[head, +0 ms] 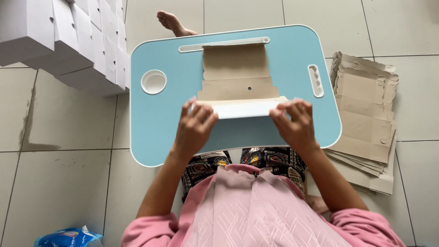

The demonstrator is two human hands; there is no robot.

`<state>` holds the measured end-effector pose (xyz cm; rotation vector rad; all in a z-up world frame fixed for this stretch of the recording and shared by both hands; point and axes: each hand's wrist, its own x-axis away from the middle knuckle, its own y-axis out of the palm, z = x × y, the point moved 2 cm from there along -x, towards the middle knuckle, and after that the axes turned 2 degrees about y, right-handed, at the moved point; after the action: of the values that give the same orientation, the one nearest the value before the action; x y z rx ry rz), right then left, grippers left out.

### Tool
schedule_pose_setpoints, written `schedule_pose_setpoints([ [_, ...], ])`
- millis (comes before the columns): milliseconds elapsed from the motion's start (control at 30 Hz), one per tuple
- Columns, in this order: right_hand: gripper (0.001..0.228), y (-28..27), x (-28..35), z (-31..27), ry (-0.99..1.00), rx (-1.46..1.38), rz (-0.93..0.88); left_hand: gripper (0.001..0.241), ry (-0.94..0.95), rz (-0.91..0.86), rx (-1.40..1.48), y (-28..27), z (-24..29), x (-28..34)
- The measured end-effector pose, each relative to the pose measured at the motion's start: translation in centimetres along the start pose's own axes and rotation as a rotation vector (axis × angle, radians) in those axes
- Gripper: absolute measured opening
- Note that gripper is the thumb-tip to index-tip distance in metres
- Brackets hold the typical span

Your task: Folding flat cardboard templates into small white boxes on a lap table while sitting on the floor.

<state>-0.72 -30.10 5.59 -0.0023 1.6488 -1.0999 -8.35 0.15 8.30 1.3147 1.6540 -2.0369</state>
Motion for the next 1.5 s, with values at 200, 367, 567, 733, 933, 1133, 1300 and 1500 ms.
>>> schedule_pose_setpoints([
  [200, 0.01, -2.4, 4.0, -4.6, 0.155, -0.079, -0.246, 0.013, -0.045, -0.16, 0.124, 0.0, 5.4, 4.4],
  [367, 0.018, -2.2, 1.5, -9.0, 0.2, -0.229, -0.3, 0.028, -0.082, -0.123, 0.194, 1.3, 7.9, 3.2],
  [567, 0.056, 0.3, 1.9, -9.6, 0.145, -0.115, -0.403, 0.043, -0.226, -0.32, 0.071, 4.3, 7.8, 4.6],
  [733, 0.066, -0.7, 5.6, -3.9, 0.339, 0.114, -0.67, 0.051, -0.409, -0.459, 0.02, 3.3, 4.7, 6.9],
  [933, 0.075, -2.7, 9.3, 1.6, 0.552, 0.158, -0.567, 0.083, -0.643, -0.58, 0.097, -1.0, 1.3, 8.8],
  [1133, 0.067, -2.7, 7.9, 0.9, 0.639, -0.041, -0.505, 0.082, -0.583, -0.44, 0.185, -1.1, 0.9, 10.0],
  [1300, 0.05, -3.9, 5.7, -0.2, 0.721, -0.305, -0.364, 0.063, -0.628, -0.195, 0.409, -2.5, 1.7, 8.8],
  [1500, 0.012, -4.8, 5.0, -1.0, 0.911, -0.826, -0.103, 0.031, -0.803, 0.008, 0.617, -3.1, 3.0, 9.2],
])
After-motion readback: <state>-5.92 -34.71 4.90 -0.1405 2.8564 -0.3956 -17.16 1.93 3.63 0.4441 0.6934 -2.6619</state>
